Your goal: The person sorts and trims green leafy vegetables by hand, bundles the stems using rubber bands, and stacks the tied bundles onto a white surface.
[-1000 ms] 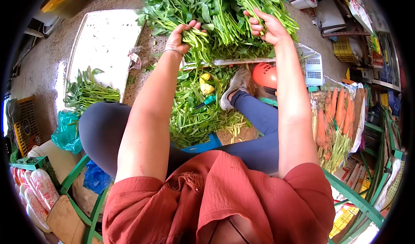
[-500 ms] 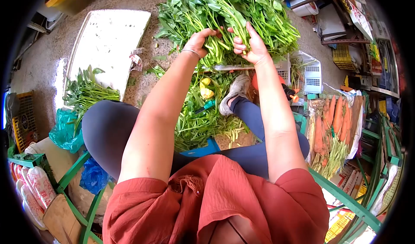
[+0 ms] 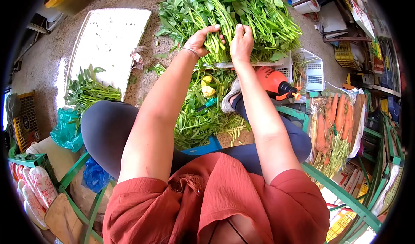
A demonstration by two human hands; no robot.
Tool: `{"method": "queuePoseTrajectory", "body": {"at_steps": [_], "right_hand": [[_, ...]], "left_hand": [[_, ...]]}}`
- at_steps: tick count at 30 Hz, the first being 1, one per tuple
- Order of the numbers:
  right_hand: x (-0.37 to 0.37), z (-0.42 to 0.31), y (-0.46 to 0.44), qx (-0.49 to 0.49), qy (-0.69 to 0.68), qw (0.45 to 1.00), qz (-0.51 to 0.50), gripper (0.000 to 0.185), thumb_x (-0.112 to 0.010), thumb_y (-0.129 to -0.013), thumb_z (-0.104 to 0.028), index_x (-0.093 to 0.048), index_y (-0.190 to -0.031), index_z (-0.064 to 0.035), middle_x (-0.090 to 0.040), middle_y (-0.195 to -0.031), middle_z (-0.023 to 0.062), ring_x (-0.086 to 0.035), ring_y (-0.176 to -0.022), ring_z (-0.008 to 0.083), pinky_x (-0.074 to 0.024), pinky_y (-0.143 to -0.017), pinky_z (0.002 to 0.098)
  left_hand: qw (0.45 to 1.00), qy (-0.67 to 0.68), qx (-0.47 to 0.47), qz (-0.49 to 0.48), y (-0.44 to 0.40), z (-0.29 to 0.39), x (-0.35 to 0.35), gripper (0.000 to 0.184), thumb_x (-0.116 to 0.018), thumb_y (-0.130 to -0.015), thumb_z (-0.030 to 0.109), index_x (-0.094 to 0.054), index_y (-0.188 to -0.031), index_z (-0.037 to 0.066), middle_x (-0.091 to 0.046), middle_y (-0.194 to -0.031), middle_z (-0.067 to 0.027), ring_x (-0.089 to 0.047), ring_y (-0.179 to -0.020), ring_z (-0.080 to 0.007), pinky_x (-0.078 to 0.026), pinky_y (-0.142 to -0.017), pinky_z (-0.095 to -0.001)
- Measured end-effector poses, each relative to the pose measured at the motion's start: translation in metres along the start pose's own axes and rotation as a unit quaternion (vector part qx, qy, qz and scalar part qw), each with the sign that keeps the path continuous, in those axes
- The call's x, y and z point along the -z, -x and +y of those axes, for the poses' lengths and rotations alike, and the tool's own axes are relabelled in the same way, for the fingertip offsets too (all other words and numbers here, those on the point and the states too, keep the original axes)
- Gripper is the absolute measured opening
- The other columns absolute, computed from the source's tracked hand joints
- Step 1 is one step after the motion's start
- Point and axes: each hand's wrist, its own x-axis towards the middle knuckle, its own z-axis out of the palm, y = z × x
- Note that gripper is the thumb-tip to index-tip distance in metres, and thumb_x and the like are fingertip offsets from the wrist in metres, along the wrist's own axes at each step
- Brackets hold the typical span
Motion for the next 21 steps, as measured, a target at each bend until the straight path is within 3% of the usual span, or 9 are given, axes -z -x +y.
{"method": "queuePoseTrajectory", "body": {"at_steps": [2,3,4,7,12,13,14,17,21], "right_hand": [[-0.001,-0.009,0.008,0.012,0.033,0.999,0.001,0.044,-0.043,-0.086,-0.044,-0.056,-0.084,-0.0027,-0.057,-0.084,0.014,-0.055,-0.078,0.0295,-0.0424,-0.069,0.0379],[-0.002,-0.01,0.012,0.096,0.096,0.99,0.044,0.046,-0.046,-0.084,-0.048,-0.059,-0.081,-0.0041,-0.056,-0.083,0.0123,-0.053,-0.081,0.0283,-0.0421,-0.07,0.0378],[-0.003,-0.01,0.015,0.164,0.123,0.976,0.07,0.043,-0.05,-0.082,-0.046,-0.06,-0.079,-0.0053,-0.056,-0.081,0.0104,-0.053,-0.08,0.0279,-0.0424,-0.069,0.0377],[-0.003,-0.011,0.02,0.211,0.178,0.958,0.08,0.034,-0.054,-0.081,-0.039,-0.06,-0.076,-0.0058,-0.054,-0.077,0.0082,-0.051,-0.081,0.0262,-0.0425,-0.069,0.0378],[0.0,-0.011,0.025,0.225,0.194,0.954,0.028,0.02,-0.054,-0.08,-0.025,-0.062,-0.078,-0.0064,-0.053,-0.07,0.0092,-0.054,-0.065,0.0269,-0.0439,-0.058,0.038],[0.0,-0.011,0.027,0.253,0.182,0.949,0.056,0.018,-0.052,-0.082,-0.021,-0.062,-0.081,-0.0059,-0.057,-0.069,0.0118,-0.056,-0.059,0.0281,-0.0451,-0.056,0.037],[-0.001,-0.01,0.028,0.253,0.182,0.949,0.057,0.018,-0.052,-0.082,-0.021,-0.062,-0.081,-0.0059,-0.057,-0.069,0.0118,-0.056,-0.059,0.0281,-0.0451,-0.056,0.037],[0.006,-0.019,0.039,0.022,-0.084,0.995,0.045,0.019,-0.054,-0.081,-0.021,-0.06,-0.088,-0.0047,-0.063,-0.071,0.0142,-0.06,-0.06,0.0281,-0.0462,-0.058,0.0344],[0.008,-0.002,0.04,0.049,0.021,0.997,0.057,0.017,-0.061,-0.075,-0.02,-0.063,-0.089,-0.0101,-0.062,-0.069,0.0076,-0.059,-0.062,0.0256,-0.0453,-0.059,0.0354]], "left_hand": [[1.0,-0.015,-0.008,0.014,0.0,-0.003,-0.002,0.017,-0.064,-0.075,0.016,-0.057,-0.088,0.006,-0.061,-0.077,-0.0061,-0.059,-0.067,-0.019,-0.051,-0.067,-0.0334],[1.0,-0.007,-0.008,0.023,0.004,-0.003,-0.007,0.017,-0.064,-0.074,0.015,-0.058,-0.087,0.006,-0.062,-0.078,-0.0058,-0.059,-0.069,-0.0188,-0.051,-0.069,-0.0331],[0.999,0.001,-0.008,0.032,0.008,-0.003,-0.013,0.017,-0.064,-0.074,0.015,-0.059,-0.087,0.006,-0.062,-0.079,-0.0056,-0.06,-0.071,-0.0186,-0.05,-0.071,-0.0328],[1.0,0.001,0.006,-0.004,0.008,0.001,-0.006,0.016,-0.063,-0.074,0.013,-0.059,-0.087,0.005,-0.063,-0.082,-0.0065,-0.06,-0.074,-0.0189,-0.05,-0.074,-0.0334],[1.0,0.006,0.002,-0.011,0.009,-0.003,-0.01,0.014,-0.062,-0.074,0.012,-0.06,-0.085,0.004,-0.063,-0.082,-0.0064,-0.06,-0.074,-0.0183,-0.05,-0.074,-0.032],[1.0,0.0,-0.005,-0.007,0.009,-0.004,-0.01,0.014,-0.062,-0.073,0.011,-0.06,-0.085,0.004,-0.063,-0.082,-0.0065,-0.06,-0.074,-0.0183,-0.05,-0.074,-0.0321],[1.0,-0.006,-0.012,-0.004,0.01,-0.006,-0.011,0.014,-0.063,-0.073,0.011,-0.06,-0.085,0.004,-0.063,-0.082,-0.0065,-0.06,-0.074,-0.0183,-0.05,-0.074,-0.0323],[1.0,-0.014,-0.015,0.014,0.011,-0.003,-0.008,0.017,-0.063,-0.073,0.011,-0.06,-0.086,0.002,-0.063,-0.082,-0.0089,-0.061,-0.075,-0.02,-0.05,-0.075,-0.0335],[1.0,-0.009,0.017,-0.009,0.012,-0.006,-0.004,0.015,-0.062,-0.073,0.01,-0.059,-0.085,0.001,-0.063,-0.082,-0.0094,-0.061,-0.073,-0.0205,-0.051,-0.073,-0.0345]]}}
